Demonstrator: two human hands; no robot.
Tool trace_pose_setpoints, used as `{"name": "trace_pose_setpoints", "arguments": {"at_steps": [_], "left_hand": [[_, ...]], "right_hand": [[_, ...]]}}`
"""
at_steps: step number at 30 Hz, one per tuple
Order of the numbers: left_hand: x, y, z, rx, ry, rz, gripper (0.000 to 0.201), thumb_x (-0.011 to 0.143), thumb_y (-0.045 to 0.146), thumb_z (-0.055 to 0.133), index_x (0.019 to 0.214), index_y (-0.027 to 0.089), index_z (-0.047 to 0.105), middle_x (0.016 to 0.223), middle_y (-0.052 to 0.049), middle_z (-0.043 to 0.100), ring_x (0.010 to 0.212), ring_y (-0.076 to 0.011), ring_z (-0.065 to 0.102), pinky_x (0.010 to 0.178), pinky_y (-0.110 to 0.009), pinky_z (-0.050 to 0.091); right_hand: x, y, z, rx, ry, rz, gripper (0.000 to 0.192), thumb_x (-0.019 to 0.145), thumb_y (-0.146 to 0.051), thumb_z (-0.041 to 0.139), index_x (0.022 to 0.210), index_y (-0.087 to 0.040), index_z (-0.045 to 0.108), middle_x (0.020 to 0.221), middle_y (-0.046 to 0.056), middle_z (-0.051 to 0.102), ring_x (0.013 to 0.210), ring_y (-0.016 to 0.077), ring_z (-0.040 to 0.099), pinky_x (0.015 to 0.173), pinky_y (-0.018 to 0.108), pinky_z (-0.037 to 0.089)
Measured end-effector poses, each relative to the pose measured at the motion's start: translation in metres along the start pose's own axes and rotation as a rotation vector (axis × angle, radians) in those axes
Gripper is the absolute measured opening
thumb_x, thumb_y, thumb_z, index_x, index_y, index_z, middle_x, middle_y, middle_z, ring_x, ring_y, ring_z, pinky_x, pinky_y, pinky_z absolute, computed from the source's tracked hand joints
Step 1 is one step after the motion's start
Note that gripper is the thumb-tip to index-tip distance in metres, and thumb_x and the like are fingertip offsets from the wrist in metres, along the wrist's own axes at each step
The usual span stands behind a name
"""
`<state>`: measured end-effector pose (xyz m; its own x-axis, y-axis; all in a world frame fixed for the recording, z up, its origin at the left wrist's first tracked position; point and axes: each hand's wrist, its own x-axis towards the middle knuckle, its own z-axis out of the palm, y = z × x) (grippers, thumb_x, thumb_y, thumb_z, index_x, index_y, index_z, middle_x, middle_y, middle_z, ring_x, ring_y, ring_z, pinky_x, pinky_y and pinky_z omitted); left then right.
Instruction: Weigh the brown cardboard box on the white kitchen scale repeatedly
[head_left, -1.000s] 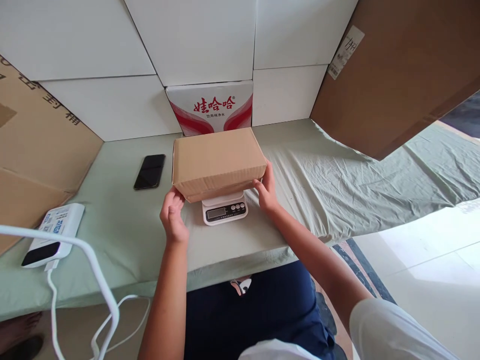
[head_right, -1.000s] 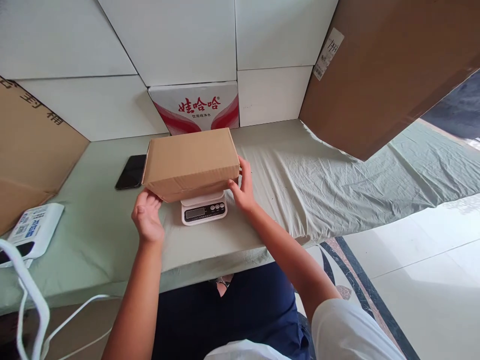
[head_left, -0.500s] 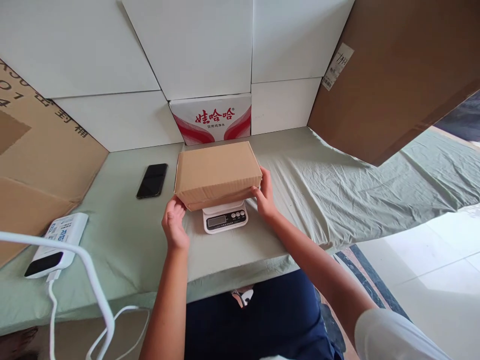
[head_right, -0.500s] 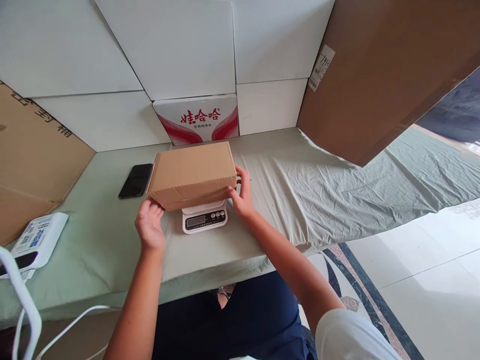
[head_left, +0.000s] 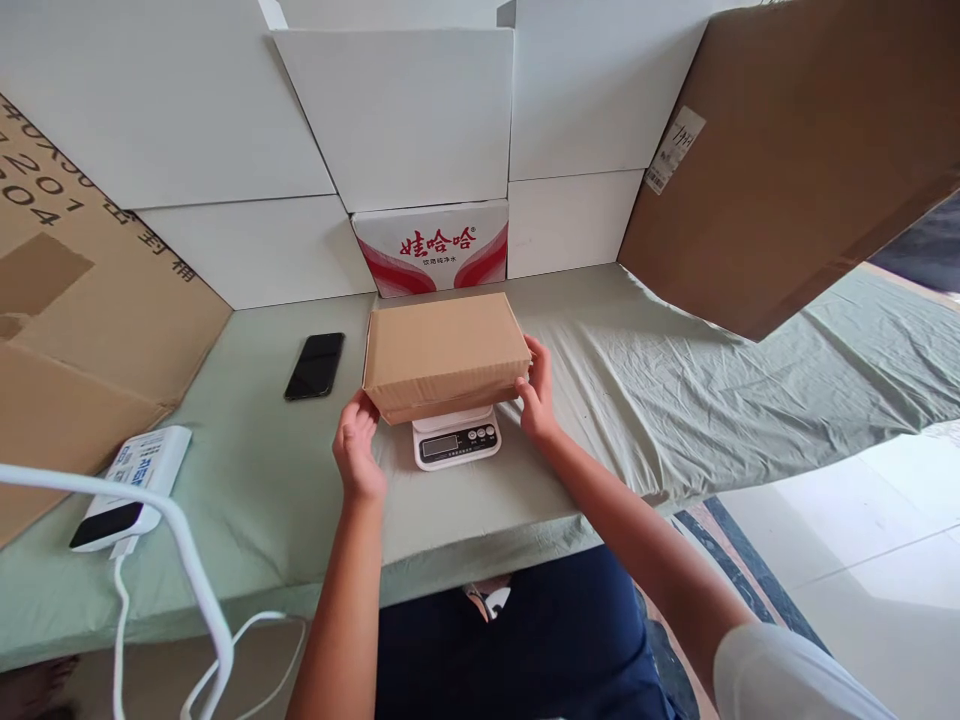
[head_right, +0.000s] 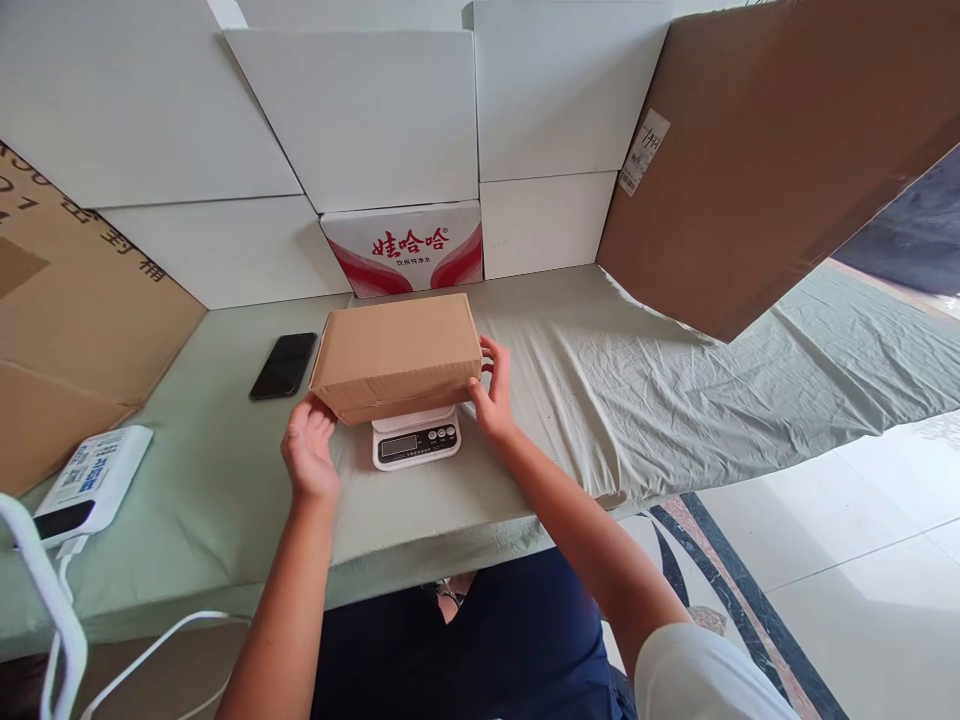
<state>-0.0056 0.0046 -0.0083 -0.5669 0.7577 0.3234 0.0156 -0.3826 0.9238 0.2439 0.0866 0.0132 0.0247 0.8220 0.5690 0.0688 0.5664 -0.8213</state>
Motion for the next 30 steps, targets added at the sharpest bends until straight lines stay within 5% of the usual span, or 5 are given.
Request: {"name": "trace_pose_setpoints", "arguments": {"at_steps": [30], "left_hand": [[0.002, 0.008, 0.006, -0.009, 0.04, -0.007, 0.079, 0.081, 0.08, 0.046, 0.127, 0.02, 0.069, 0.132, -0.016, 0.069, 0.128, -0.0305, 0.062, 0.106, -0.04, 0.048]], "right_hand": [[0.008, 0.011, 0.008, 0.283, 0.131, 0.183, 0.051, 0.091, -0.065, 0.042, 0.127, -0.031, 0.054, 0.127, 0.006, 0.059, 0.124, 0.0277, 0.052, 0.107, 0.047, 0.044]]}}
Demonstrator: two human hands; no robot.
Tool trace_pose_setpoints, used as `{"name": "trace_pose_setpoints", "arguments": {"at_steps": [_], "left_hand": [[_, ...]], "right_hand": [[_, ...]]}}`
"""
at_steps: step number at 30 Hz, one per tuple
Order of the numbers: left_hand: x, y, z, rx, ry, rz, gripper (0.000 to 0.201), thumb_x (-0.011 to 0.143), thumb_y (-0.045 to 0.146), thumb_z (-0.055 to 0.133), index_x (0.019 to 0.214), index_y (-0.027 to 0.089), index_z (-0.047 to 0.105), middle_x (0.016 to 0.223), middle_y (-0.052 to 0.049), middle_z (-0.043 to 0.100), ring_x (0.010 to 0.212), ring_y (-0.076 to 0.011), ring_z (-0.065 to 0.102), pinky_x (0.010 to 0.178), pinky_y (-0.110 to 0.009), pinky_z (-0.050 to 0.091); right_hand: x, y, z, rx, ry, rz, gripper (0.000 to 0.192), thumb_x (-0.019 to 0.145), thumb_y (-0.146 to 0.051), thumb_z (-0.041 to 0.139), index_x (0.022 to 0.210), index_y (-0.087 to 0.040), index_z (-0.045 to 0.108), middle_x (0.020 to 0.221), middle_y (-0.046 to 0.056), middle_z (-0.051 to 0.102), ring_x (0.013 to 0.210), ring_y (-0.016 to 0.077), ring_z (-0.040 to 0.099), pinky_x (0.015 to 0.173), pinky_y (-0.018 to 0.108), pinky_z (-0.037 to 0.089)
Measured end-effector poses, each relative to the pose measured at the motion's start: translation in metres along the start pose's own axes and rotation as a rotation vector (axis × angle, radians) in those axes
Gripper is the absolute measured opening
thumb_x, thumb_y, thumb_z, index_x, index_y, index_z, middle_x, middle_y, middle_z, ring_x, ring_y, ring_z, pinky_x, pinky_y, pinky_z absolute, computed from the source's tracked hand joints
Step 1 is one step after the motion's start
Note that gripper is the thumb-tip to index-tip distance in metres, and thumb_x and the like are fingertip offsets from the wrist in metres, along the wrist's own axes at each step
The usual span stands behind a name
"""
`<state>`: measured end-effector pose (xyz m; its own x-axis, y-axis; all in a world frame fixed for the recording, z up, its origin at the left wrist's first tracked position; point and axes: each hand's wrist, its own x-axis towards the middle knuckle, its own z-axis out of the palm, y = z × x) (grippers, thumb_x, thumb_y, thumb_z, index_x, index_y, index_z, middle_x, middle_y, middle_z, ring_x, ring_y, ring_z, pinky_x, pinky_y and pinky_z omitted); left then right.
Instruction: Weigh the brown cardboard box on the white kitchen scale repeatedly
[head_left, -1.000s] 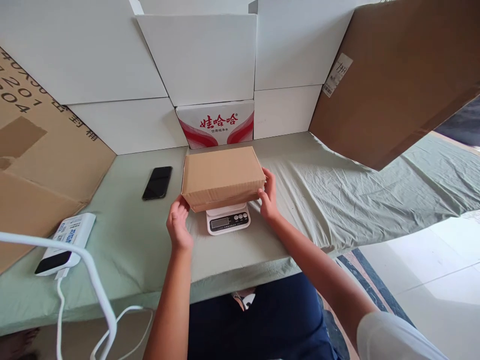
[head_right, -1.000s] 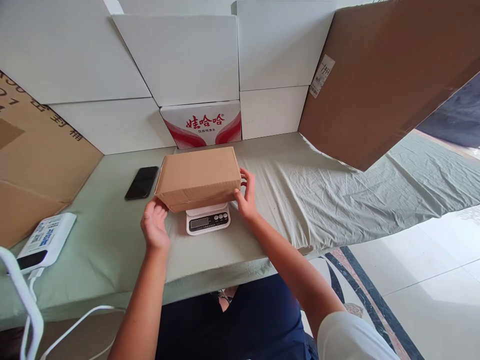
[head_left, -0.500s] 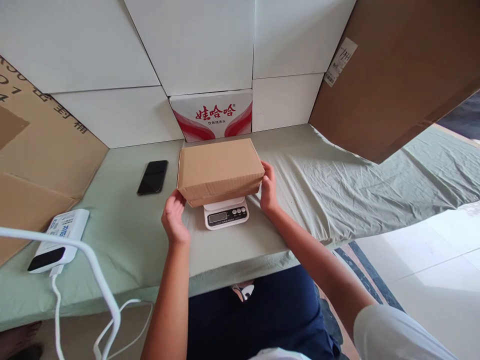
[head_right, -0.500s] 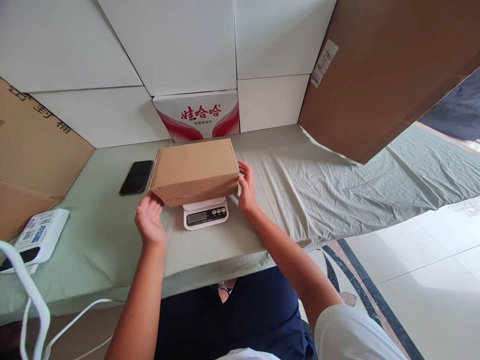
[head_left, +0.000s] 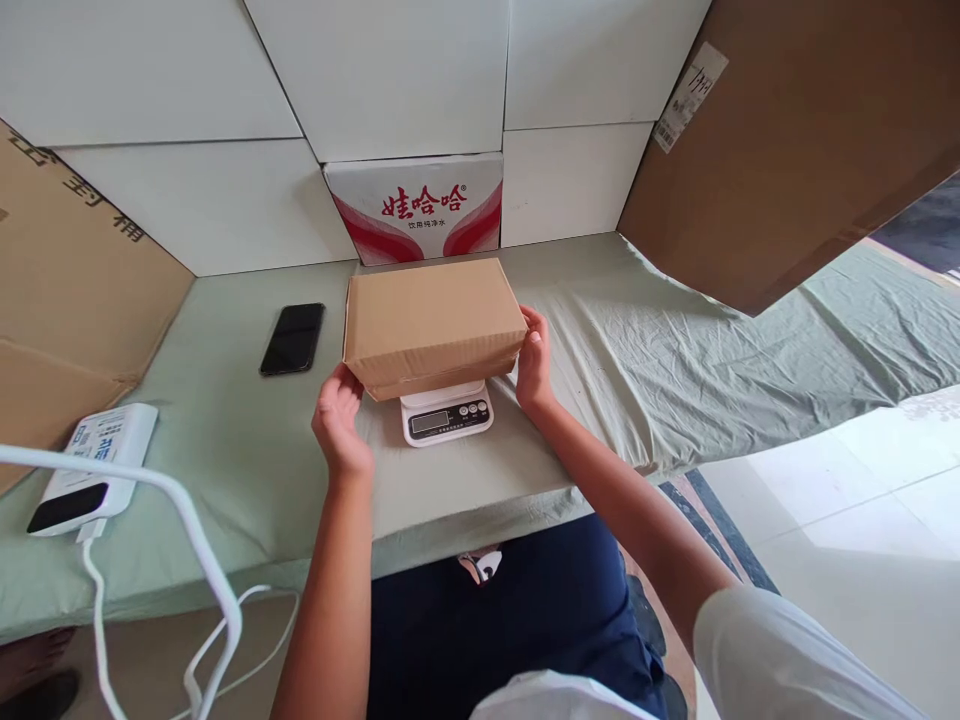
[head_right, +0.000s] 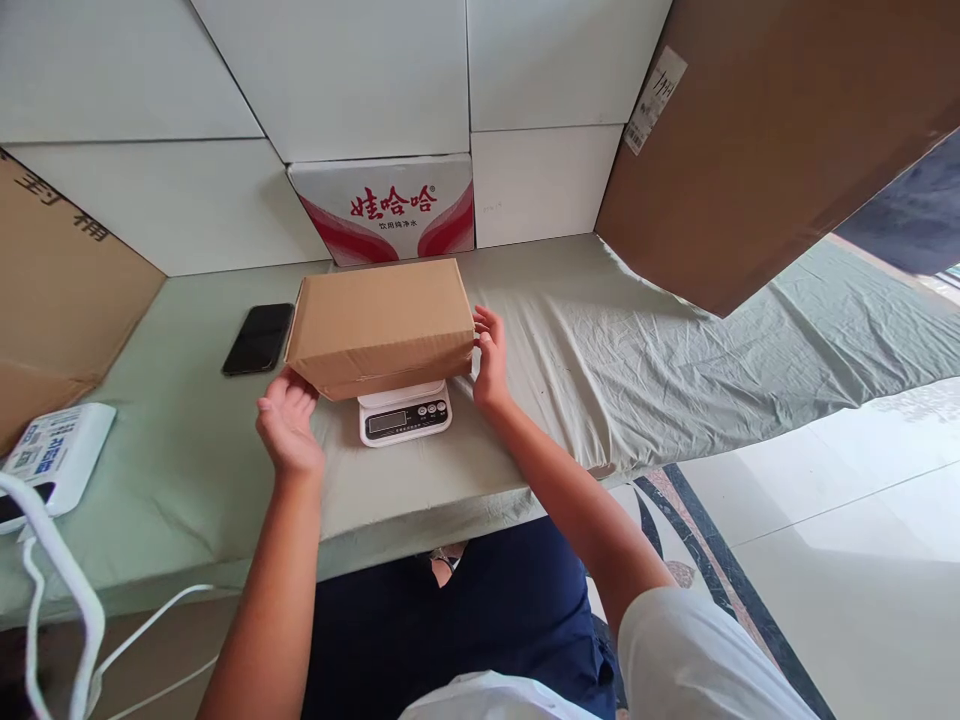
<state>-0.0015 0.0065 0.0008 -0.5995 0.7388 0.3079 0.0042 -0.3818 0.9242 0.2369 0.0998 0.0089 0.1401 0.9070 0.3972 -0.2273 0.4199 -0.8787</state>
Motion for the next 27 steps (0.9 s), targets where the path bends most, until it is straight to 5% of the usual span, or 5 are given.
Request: {"name": "trace_pose_setpoints", "arguments": {"at_steps": [27], "left_hand": [[-0.0015, 0.0008, 0.0012, 0.03, -0.037, 0.012, 0.076, 0.083, 0.079, 0.046, 0.126, 0.022, 0.07, 0.128, -0.014, 0.07, 0.126, -0.029, 0.063, 0.103, -0.039, 0.049]], "right_hand": [[-0.0007, -0.0026, 0.0017, -0.031, -0.035, -0.025, 0.051, 0.094, -0.066, 0.037, 0.121, -0.028, 0.055, 0.124, 0.006, 0.062, 0.121, 0.0274, 0.056, 0.104, 0.046, 0.045]]}}
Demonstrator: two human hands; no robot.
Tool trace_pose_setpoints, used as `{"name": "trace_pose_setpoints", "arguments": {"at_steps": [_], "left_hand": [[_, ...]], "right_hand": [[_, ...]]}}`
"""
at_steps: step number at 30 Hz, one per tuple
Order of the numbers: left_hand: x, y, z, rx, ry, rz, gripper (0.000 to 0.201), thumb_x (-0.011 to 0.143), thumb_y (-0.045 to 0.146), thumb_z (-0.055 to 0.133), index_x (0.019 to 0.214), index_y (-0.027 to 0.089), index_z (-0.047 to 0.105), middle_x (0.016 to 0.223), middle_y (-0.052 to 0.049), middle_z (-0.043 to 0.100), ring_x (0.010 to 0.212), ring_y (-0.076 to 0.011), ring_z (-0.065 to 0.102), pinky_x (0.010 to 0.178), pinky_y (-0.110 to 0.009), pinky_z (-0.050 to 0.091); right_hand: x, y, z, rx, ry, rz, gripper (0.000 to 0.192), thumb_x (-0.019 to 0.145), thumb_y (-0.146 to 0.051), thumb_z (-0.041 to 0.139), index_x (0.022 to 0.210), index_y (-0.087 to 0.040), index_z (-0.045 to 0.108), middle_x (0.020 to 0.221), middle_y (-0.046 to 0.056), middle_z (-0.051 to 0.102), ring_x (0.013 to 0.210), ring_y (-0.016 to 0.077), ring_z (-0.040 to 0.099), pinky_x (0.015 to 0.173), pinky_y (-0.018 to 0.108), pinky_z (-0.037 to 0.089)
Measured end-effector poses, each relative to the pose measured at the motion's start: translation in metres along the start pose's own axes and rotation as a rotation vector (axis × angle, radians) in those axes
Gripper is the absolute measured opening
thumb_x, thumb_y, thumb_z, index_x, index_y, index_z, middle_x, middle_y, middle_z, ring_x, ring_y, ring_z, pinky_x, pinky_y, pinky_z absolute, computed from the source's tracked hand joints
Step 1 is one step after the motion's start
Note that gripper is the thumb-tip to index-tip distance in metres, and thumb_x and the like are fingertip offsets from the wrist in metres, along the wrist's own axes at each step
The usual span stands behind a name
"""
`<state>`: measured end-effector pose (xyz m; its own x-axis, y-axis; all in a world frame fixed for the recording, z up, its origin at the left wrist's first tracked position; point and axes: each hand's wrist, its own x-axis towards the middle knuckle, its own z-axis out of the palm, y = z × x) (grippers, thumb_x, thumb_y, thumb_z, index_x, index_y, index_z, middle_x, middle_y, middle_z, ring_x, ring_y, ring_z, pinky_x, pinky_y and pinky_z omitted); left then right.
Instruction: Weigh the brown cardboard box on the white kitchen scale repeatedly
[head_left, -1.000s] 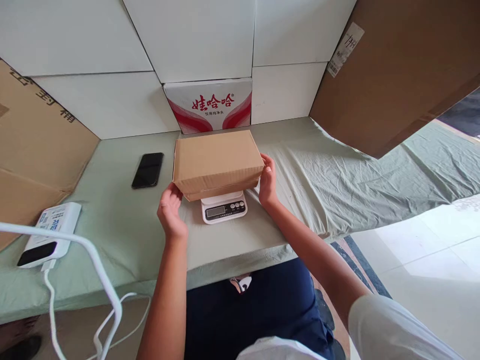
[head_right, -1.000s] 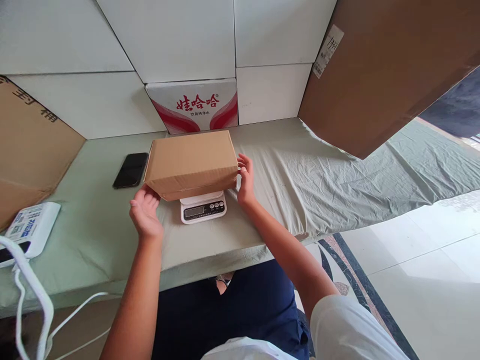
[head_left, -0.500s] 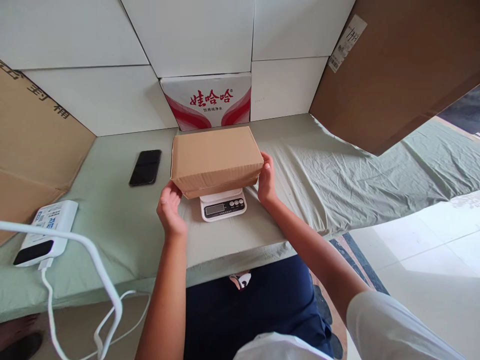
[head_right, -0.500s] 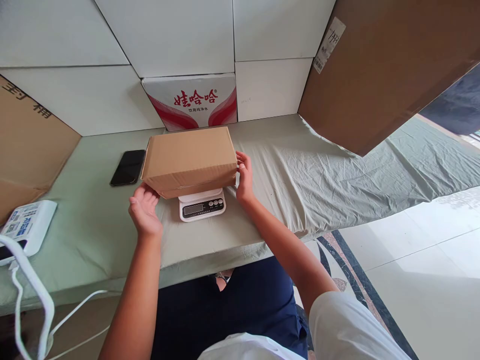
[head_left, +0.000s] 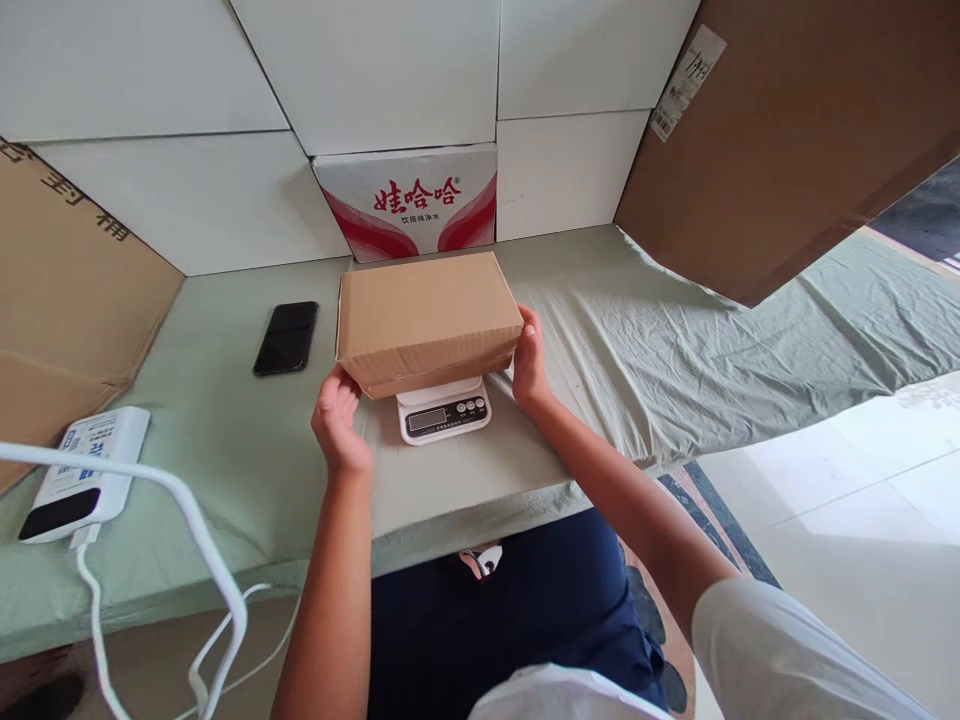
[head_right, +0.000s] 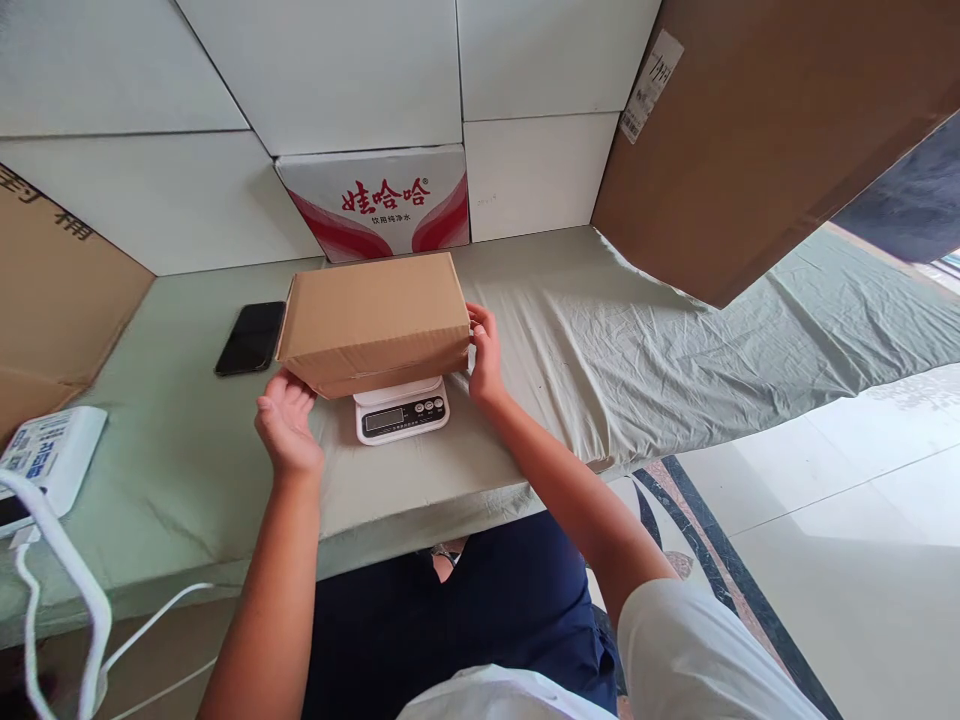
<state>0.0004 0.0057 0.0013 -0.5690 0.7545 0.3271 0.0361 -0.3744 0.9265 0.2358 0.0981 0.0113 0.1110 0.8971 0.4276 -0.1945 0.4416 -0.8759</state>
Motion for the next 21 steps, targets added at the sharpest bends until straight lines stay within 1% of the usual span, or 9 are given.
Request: {"name": "trace_pose_setpoints", "arguments": {"at_steps": [5, 9, 13, 15, 18, 19, 21], "left_hand": [[0.001, -0.001, 0.0, -0.001, 0.016, -0.011, 0.079, 0.081, 0.08, 0.047, 0.127, 0.02, 0.069, 0.131, -0.016, 0.069, 0.127, -0.0305, 0.062, 0.104, -0.041, 0.048], [0.0, -0.004, 0.0, 0.003, 0.03, -0.006, 0.079, 0.081, 0.079, 0.047, 0.127, 0.019, 0.069, 0.129, -0.017, 0.069, 0.125, -0.031, 0.063, 0.103, -0.042, 0.049], [0.007, 0.003, 0.002, -0.04, 0.063, 0.015, 0.074, 0.081, 0.077, 0.051, 0.124, 0.019, 0.07, 0.124, -0.015, 0.071, 0.121, -0.0307, 0.065, 0.1, -0.041, 0.05], [0.021, 0.01, 0.005, -0.07, 0.049, 0.028, 0.072, 0.081, 0.076, 0.051, 0.122, 0.02, 0.07, 0.123, -0.014, 0.071, 0.121, -0.0303, 0.065, 0.101, -0.041, 0.05], [0.054, 0.014, 0.016, -0.107, -0.01, 0.057, 0.073, 0.082, 0.079, 0.046, 0.12, 0.021, 0.069, 0.124, -0.014, 0.071, 0.122, -0.0294, 0.065, 0.102, -0.041, 0.049], [0.068, 0.012, 0.021, -0.115, -0.025, 0.057, 0.074, 0.082, 0.08, 0.045, 0.119, 0.021, 0.069, 0.125, -0.015, 0.071, 0.123, -0.029, 0.064, 0.102, -0.041, 0.049], [0.092, 0.0, 0.031, -0.121, -0.027, 0.02, 0.074, 0.082, 0.081, 0.045, 0.117, 0.021, 0.068, 0.126, -0.016, 0.07, 0.125, -0.0285, 0.064, 0.104, -0.041, 0.048]], "right_hand": [[0.0, 0.003, 0.0, 0.02, -0.003, 0.031, 0.049, 0.094, -0.066, 0.038, 0.121, -0.029, 0.057, 0.124, 0.005, 0.063, 0.122, 0.0272, 0.056, 0.105, 0.045, 0.045], [-0.003, 0.004, 0.001, 0.032, -0.028, 0.052, 0.048, 0.094, -0.064, 0.039, 0.12, -0.029, 0.059, 0.127, 0.004, 0.063, 0.125, 0.0264, 0.054, 0.109, 0.043, 0.044], [0.0, -0.003, 0.006, 0.085, -0.045, 0.066, 0.049, 0.094, -0.064, 0.042, 0.123, -0.028, 0.058, 0.128, 0.004, 0.063, 0.127, 0.0272, 0.054, 0.111, 0.045, 0.043], [0.009, -0.007, 0.01, 0.092, -0.041, 0.044, 0.048, 0.095, -0.064, 0.04, 0.124, -0.03, 0.057, 0.13, 0.004, 0.062, 0.128, 0.0273, 0.054, 0.112, 0.045, 0.043], [0.034, -0.005, 0.022, 0.094, -0.032, -0.014, 0.047, 0.097, -0.063, 0.036, 0.124, -0.031, 0.057, 0.133, 0.004, 0.062, 0.131, 0.0267, 0.053, 0.114, 0.046, 0.042], [0.044, -0.001, 0.026, 0.095, -0.024, -0.025, 0.048, 0.097, -0.063, 0.035, 0.124, -0.03, 0.057, 0.134, 0.004, 0.062, 0.133, 0.0266, 0.052, 0.115, 0.046, 0.041], [0.062, 0.011, 0.034, 0.088, 0.005, -0.025, 0.051, 0.097, -0.064, 0.033, 0.125, -0.029, 0.057, 0.135, 0.005, 0.062, 0.134, 0.0263, 0.051, 0.116, 0.048, 0.04]]}}
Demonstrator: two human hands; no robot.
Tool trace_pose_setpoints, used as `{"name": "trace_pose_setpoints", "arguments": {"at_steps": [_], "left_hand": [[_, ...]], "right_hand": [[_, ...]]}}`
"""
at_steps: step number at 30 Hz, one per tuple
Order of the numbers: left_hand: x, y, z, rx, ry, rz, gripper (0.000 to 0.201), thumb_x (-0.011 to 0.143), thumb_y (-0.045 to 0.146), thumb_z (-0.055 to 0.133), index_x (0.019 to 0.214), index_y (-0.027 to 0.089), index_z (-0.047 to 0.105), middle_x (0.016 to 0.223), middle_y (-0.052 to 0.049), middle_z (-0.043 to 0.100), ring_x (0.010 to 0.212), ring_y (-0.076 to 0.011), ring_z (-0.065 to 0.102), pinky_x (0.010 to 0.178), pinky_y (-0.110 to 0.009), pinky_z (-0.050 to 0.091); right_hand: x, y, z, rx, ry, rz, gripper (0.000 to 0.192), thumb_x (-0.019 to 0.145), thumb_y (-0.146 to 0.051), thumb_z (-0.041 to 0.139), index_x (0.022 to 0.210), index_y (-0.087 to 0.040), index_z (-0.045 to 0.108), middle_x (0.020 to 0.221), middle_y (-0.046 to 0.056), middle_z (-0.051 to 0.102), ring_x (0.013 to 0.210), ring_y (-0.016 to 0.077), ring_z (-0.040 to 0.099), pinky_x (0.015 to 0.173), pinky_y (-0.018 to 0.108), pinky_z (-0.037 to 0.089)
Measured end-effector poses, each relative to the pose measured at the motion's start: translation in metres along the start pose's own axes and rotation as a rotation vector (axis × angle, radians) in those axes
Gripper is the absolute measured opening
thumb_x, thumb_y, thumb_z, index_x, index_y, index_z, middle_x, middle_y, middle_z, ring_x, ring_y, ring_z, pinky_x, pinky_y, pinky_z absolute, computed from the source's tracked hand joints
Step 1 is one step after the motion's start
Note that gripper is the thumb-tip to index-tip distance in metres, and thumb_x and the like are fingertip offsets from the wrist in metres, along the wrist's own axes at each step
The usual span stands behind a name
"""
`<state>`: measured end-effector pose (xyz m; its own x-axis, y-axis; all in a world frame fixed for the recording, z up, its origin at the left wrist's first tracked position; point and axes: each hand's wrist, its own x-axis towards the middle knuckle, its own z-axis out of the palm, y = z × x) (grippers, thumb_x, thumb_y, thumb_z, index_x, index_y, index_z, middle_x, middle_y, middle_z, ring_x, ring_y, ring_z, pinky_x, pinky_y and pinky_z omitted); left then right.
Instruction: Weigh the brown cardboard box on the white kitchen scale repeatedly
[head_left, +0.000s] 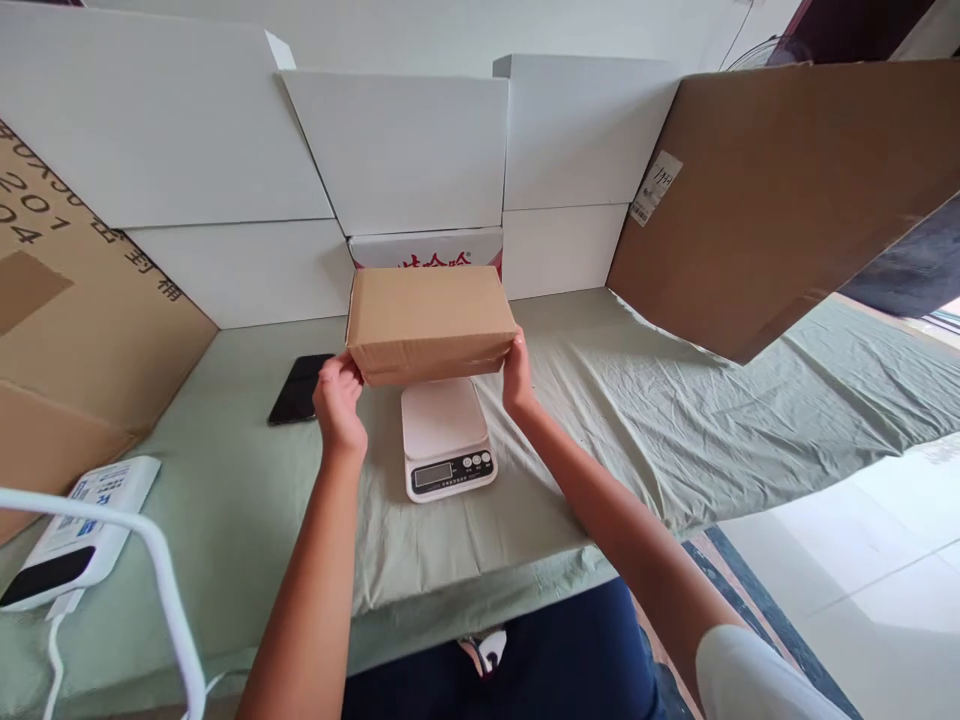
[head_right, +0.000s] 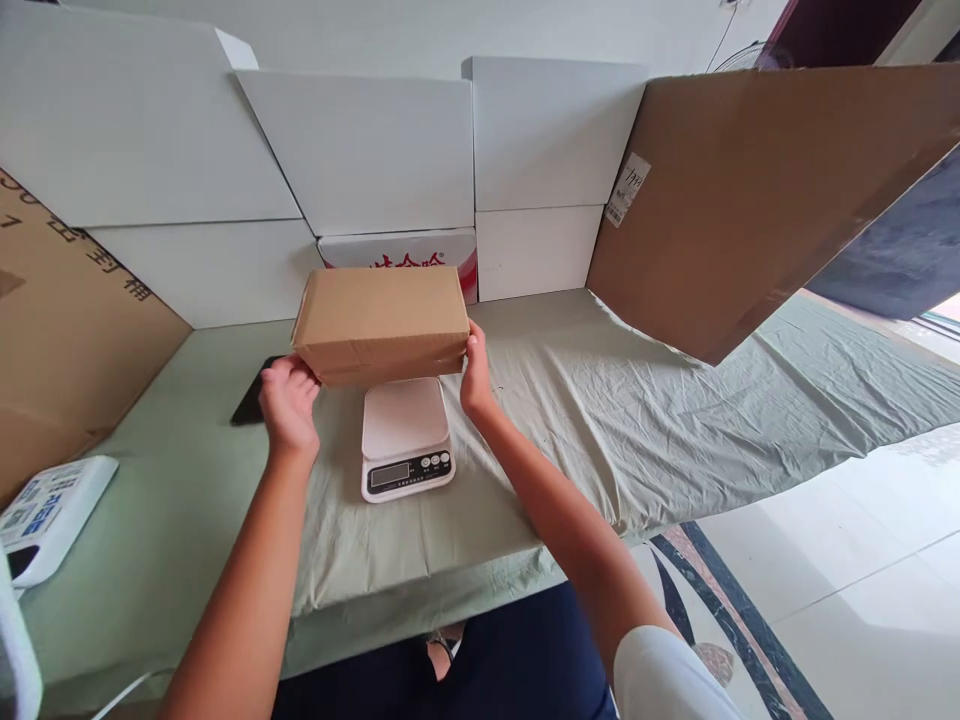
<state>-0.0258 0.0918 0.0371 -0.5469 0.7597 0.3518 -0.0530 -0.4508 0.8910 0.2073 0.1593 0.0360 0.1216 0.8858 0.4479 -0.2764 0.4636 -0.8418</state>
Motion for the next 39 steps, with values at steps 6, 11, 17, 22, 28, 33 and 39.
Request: {"name": "trace_pose_setpoints", "arguments": {"at_steps": [6, 11, 17, 22, 28, 33, 39], "left_hand": [[0.027, -0.058, 0.006, 0.027, 0.029, -0.188, 0.069, 0.076, 0.079, 0.054, 0.111, 0.021, 0.067, 0.13, -0.02, 0.068, 0.126, -0.0291, 0.063, 0.106, -0.044, 0.046], [0.027, -0.07, 0.001, 0.016, 0.033, -0.258, 0.067, 0.08, 0.078, 0.049, 0.112, 0.021, 0.065, 0.135, -0.02, 0.066, 0.128, -0.0289, 0.063, 0.107, -0.044, 0.046], [0.029, -0.07, 0.002, 0.03, 0.018, -0.259, 0.07, 0.085, 0.077, 0.043, 0.118, 0.02, 0.065, 0.138, -0.021, 0.064, 0.13, -0.0276, 0.061, 0.108, -0.043, 0.044], [0.027, -0.071, 0.001, 0.048, 0.022, -0.243, 0.073, 0.083, 0.08, 0.043, 0.119, 0.02, 0.066, 0.137, -0.02, 0.065, 0.13, -0.0274, 0.061, 0.108, -0.041, 0.044], [0.026, -0.067, 0.003, 0.047, 0.019, -0.236, 0.074, 0.083, 0.08, 0.042, 0.119, 0.02, 0.067, 0.135, -0.02, 0.066, 0.13, -0.0283, 0.061, 0.107, -0.042, 0.044], [0.026, -0.066, 0.004, 0.063, 0.028, -0.239, 0.077, 0.083, 0.08, 0.042, 0.121, 0.019, 0.067, 0.137, -0.021, 0.065, 0.131, -0.0294, 0.06, 0.109, -0.044, 0.043], [0.025, -0.068, 0.004, 0.068, 0.04, -0.234, 0.076, 0.085, 0.079, 0.04, 0.124, 0.019, 0.067, 0.138, -0.021, 0.064, 0.131, -0.0292, 0.06, 0.109, -0.044, 0.043]], "right_hand": [[0.02, 0.048, 0.001, -0.101, 0.023, 0.065, 0.056, 0.093, -0.064, 0.04, 0.13, -0.026, 0.058, 0.143, 0.006, 0.058, 0.139, 0.0249, 0.046, 0.123, 0.048, 0.03], [0.019, 0.055, -0.003, -0.116, -0.041, 0.096, 0.057, 0.094, -0.06, 0.039, 0.135, -0.025, 0.055, 0.15, 0.005, 0.054, 0.144, 0.0239, 0.042, 0.126, 0.045, 0.027], [0.018, 0.048, -0.002, -0.18, -0.017, 0.137, 0.048, 0.092, -0.056, 0.044, 0.125, -0.024, 0.058, 0.14, 0.007, 0.06, 0.135, 0.0257, 0.05, 0.121, 0.046, 0.035], [0.017, 0.048, -0.004, -0.196, -0.008, 0.167, 0.04, 0.092, -0.051, 0.042, 0.119, -0.027, 0.058, 0.134, 0.005, 0.062, 0.129, 0.026, 0.053, 0.117, 0.048, 0.037], [0.017, 0.05, -0.004, -0.169, 0.009, 0.179, 0.039, 0.091, -0.05, 0.043, 0.119, -0.028, 0.059, 0.132, 0.003, 0.062, 0.128, 0.0242, 0.052, 0.117, 0.046, 0.037], [0.018, 0.05, -0.003, -0.151, 0.022, 0.196, 0.04, 0.091, -0.05, 0.043, 0.119, -0.027, 0.059, 0.133, 0.004, 0.062, 0.13, 0.0242, 0.052, 0.118, 0.047, 0.036], [0.018, 0.05, -0.004, -0.157, 0.022, 0.203, 0.042, 0.091, -0.051, 0.042, 0.12, -0.027, 0.059, 0.135, 0.005, 0.062, 0.13, 0.0253, 0.052, 0.117, 0.049, 0.036]]}}
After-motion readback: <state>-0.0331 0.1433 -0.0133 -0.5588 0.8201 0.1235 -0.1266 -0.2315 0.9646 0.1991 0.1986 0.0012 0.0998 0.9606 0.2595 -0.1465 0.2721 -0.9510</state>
